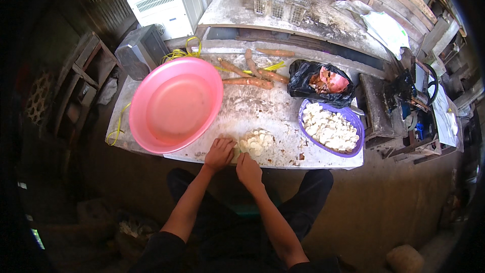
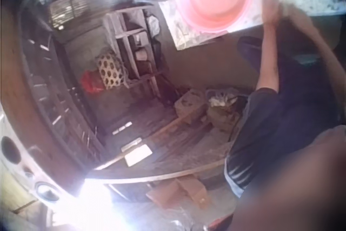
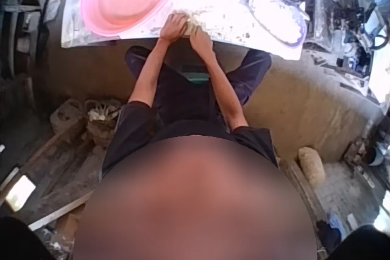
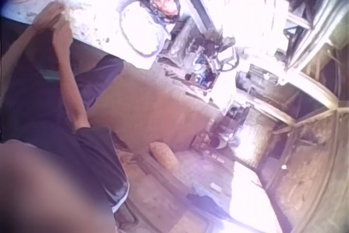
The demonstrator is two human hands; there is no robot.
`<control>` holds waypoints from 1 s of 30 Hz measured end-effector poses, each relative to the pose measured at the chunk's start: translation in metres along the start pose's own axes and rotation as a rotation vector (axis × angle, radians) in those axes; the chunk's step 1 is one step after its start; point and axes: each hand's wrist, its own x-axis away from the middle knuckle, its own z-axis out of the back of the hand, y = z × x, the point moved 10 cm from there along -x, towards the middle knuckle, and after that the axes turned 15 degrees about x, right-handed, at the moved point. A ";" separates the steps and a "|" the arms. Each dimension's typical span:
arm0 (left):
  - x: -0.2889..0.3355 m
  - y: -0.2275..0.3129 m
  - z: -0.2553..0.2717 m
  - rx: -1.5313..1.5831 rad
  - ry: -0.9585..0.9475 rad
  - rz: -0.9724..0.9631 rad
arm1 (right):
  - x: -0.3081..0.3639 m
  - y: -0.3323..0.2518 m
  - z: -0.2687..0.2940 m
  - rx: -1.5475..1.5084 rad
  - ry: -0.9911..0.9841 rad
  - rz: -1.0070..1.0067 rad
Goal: The person slices a piece of white food on a table using a small green knife.
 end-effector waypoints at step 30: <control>-0.004 0.005 -0.003 -0.032 -0.006 -0.043 | -0.007 -0.008 0.005 0.036 0.073 -0.020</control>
